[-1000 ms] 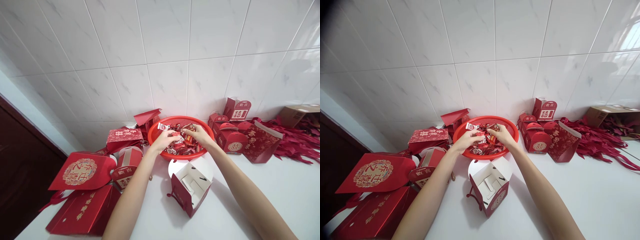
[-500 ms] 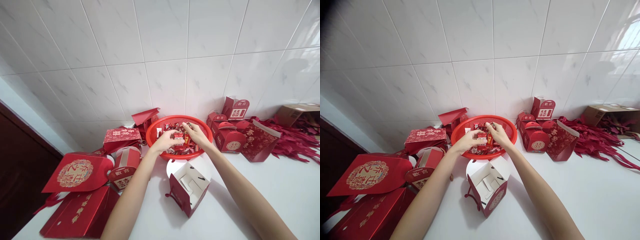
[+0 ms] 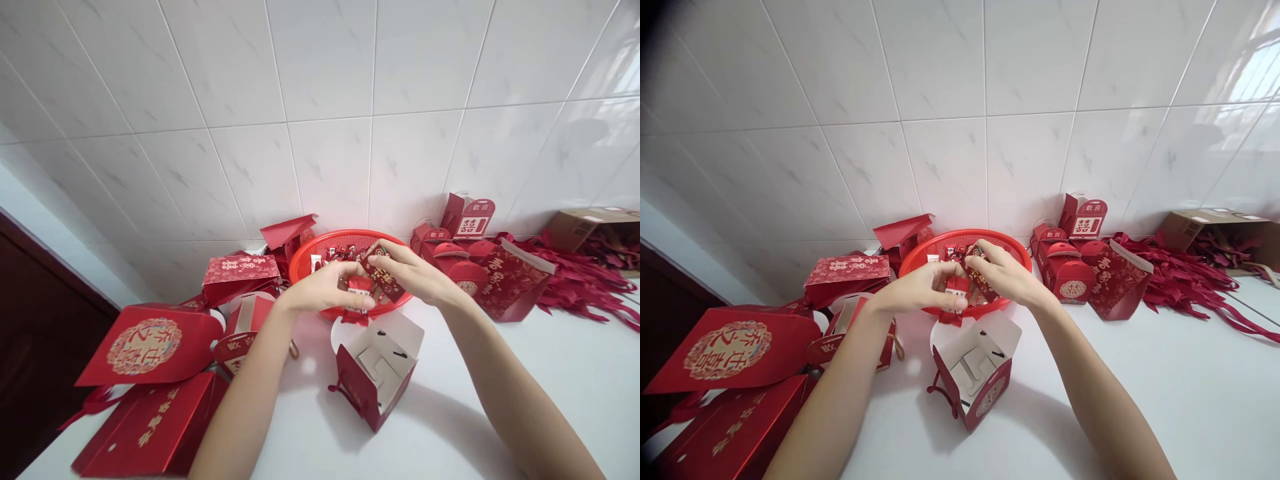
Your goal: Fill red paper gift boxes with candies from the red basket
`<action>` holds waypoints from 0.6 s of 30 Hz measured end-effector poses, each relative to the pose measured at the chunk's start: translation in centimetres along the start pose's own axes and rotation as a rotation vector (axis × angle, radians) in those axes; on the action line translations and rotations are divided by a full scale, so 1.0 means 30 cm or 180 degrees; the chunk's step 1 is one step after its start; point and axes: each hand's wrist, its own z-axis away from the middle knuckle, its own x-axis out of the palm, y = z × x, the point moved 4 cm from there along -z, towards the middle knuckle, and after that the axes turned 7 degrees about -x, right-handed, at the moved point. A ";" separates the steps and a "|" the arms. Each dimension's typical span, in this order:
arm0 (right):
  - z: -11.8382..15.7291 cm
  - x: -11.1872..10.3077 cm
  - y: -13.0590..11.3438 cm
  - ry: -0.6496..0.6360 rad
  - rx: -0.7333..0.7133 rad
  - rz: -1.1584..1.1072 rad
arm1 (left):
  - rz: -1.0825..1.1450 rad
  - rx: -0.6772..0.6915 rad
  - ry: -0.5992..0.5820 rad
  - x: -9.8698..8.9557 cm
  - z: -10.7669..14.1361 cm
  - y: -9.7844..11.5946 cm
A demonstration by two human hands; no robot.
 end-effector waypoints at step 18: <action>-0.088 0.103 0.225 -0.1743 0.0608 0.2144 | -0.2377 -0.0651 0.0130 -0.041 -0.093 -0.133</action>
